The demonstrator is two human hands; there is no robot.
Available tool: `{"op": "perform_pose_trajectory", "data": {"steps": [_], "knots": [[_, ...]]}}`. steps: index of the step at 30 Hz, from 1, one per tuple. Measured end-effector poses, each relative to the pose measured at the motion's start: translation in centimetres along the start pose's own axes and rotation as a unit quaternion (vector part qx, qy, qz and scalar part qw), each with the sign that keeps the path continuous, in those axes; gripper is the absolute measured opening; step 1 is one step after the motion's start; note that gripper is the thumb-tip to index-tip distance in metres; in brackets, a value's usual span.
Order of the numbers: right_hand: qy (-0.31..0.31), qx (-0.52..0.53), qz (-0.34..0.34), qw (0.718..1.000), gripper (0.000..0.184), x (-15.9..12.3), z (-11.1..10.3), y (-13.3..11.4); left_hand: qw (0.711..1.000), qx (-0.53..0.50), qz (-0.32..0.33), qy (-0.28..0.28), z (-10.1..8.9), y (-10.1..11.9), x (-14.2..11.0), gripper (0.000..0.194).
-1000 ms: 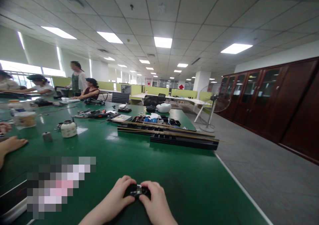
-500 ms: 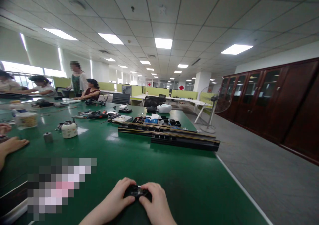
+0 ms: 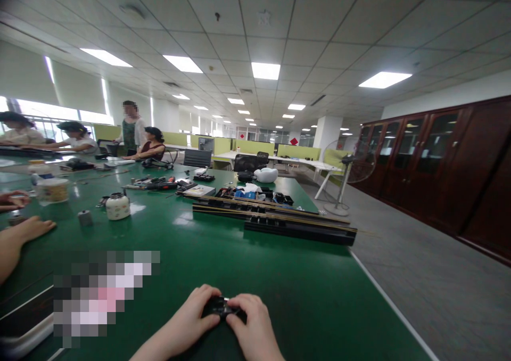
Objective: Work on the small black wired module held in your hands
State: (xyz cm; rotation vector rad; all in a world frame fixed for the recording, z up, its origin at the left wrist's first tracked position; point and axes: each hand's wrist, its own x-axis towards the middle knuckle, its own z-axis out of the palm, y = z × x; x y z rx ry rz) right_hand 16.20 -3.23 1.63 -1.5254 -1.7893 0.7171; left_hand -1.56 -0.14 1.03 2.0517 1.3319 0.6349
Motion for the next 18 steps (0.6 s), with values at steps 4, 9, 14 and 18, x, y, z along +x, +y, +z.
{"op": "perform_pose_trajectory", "data": {"steps": [4,9,14,18], "knots": [[0.002,0.001,-0.006,1.0,0.023,0.1,0.11,0.28,1.0,0.001,-0.002,0.0,-0.06,0.28,-0.08,0.032],[0.002,0.002,-0.013,1.0,0.022,0.09,0.16,0.28,1.0,-0.004,-0.006,-0.004,-0.3,0.59,-0.18,0.033],[0.015,0.003,0.001,1.0,0.027,0.0,0.27,0.2,1.0,-0.001,-0.007,-0.009,-0.48,0.71,-0.2,0.032],[0.017,-0.004,-0.002,1.0,0.022,0.06,0.39,0.27,1.0,0.004,-0.012,-0.012,-0.51,0.81,-0.23,0.032]]}}
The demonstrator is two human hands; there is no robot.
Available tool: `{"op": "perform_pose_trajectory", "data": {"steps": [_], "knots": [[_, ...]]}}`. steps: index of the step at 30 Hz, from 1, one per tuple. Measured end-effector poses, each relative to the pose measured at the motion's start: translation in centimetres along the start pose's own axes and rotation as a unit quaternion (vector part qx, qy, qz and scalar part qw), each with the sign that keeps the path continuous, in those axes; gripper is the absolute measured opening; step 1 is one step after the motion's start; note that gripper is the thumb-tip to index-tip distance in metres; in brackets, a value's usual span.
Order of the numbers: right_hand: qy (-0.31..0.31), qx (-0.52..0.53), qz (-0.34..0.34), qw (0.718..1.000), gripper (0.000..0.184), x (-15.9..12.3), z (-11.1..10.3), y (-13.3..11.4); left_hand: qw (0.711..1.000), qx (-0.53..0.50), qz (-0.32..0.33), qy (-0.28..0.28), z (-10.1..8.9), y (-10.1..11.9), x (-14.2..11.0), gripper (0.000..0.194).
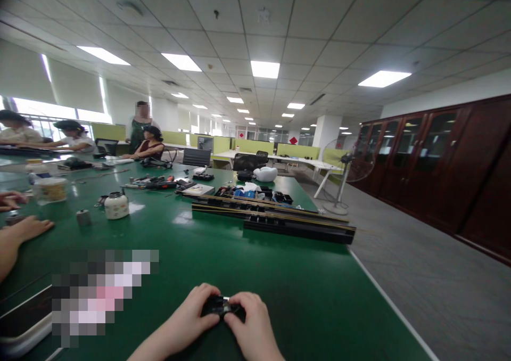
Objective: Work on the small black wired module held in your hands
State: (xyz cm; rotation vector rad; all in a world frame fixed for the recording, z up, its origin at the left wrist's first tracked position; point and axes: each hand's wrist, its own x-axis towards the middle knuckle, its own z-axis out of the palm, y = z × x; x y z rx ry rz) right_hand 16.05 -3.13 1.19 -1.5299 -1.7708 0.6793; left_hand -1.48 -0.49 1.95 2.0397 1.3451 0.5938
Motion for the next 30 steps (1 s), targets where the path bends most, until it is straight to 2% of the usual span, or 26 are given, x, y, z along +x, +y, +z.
{"op": "perform_pose_trajectory", "data": {"steps": [10,16,22,30], "knots": [[0.0,-0.011,0.003,1.0,0.022,-0.01,0.03,-0.06,1.0,-0.006,0.004,0.006,0.08,-0.12,0.05,0.032],[0.006,-0.013,-0.006,1.0,0.02,-0.07,0.01,-0.38,1.0,-0.011,0.002,-0.003,-0.04,-0.09,0.08,0.041],[0.0,-0.014,-0.009,1.0,0.018,-0.05,-0.03,-0.32,1.0,-0.013,-0.001,-0.009,-0.29,0.19,-0.01,0.036],[0.001,-0.015,-0.011,1.0,0.019,-0.04,-0.04,-0.37,1.0,-0.024,-0.005,-0.015,-0.45,0.19,-0.02,0.041]]}}
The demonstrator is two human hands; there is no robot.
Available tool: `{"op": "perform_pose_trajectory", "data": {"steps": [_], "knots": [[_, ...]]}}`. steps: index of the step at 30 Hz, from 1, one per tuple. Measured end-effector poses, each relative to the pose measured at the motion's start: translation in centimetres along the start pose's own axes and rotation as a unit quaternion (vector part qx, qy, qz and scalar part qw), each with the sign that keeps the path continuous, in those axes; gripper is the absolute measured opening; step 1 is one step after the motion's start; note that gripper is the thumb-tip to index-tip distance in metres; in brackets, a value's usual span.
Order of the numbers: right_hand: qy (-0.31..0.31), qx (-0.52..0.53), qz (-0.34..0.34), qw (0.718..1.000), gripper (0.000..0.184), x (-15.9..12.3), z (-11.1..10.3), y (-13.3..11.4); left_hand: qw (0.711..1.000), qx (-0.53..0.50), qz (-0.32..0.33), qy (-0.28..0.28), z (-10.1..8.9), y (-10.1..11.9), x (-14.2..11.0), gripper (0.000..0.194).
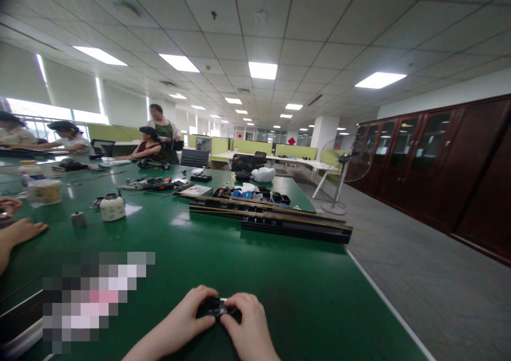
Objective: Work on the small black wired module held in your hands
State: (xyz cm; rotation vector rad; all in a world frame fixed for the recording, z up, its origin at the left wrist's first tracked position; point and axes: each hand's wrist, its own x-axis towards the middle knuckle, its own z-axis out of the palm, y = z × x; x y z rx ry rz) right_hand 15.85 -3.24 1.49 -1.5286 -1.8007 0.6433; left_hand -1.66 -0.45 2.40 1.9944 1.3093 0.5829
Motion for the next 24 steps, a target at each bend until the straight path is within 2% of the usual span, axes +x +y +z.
{"op": "perform_pose_trajectory", "data": {"steps": [16,24], "knots": [[0.01,0.007,0.002,1.0,0.019,0.05,0.2,0.22,1.0,-0.007,0.016,0.012,0.43,-0.64,0.22,0.037],[0.094,0.068,0.008,0.993,0.023,0.06,-0.07,0.6,1.0,-0.009,-0.001,0.007,0.34,-0.36,0.16,0.038]]}}
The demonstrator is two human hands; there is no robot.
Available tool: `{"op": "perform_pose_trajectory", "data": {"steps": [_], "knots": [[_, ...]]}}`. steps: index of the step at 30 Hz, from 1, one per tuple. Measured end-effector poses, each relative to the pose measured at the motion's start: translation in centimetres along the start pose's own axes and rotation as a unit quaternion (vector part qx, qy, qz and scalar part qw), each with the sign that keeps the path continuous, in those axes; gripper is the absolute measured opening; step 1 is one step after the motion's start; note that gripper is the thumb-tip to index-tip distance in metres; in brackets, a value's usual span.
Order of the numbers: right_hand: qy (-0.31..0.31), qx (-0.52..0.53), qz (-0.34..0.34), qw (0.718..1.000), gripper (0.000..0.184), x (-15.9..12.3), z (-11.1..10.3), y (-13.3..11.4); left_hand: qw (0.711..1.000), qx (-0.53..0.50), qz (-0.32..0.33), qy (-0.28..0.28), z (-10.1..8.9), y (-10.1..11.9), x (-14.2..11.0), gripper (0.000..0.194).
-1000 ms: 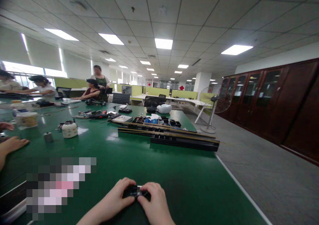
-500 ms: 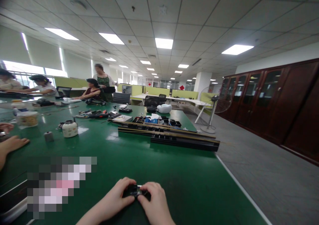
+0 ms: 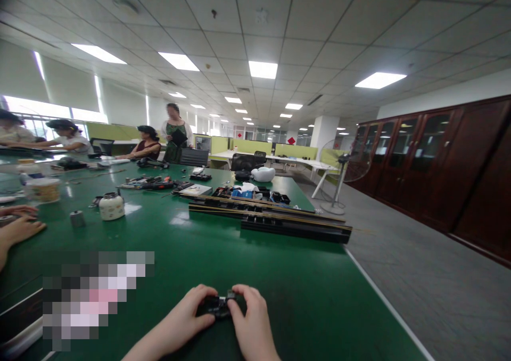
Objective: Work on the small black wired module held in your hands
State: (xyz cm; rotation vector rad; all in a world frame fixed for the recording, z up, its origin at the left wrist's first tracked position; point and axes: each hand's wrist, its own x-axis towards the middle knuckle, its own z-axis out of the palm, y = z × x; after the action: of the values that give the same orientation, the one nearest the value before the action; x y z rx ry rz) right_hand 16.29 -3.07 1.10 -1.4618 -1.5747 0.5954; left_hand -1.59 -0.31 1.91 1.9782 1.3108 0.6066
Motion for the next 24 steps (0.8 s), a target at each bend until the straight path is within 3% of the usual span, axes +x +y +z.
{"op": "perform_pose_trajectory", "data": {"steps": [8,16,20,24], "knots": [[0.13,0.046,0.018,0.99,0.038,0.6,-1.2,0.7,1.0,-0.003,-0.011,-0.01,-0.5,0.7,-0.2,0.04],[0.244,0.047,0.045,0.968,0.049,0.9,-2.7,1.1,1.0,-0.012,-0.012,-0.008,-0.2,-0.2,0.0,0.045],[0.264,0.041,0.038,0.963,0.048,0.9,-3.0,1.4,1.0,-0.01,-0.01,-0.012,-0.2,-0.2,0.0,0.045],[0.247,0.043,0.027,0.968,0.046,0.8,-3.0,1.4,1.0,-0.006,-0.008,-0.007,-0.2,-0.2,0.0,0.043]]}}
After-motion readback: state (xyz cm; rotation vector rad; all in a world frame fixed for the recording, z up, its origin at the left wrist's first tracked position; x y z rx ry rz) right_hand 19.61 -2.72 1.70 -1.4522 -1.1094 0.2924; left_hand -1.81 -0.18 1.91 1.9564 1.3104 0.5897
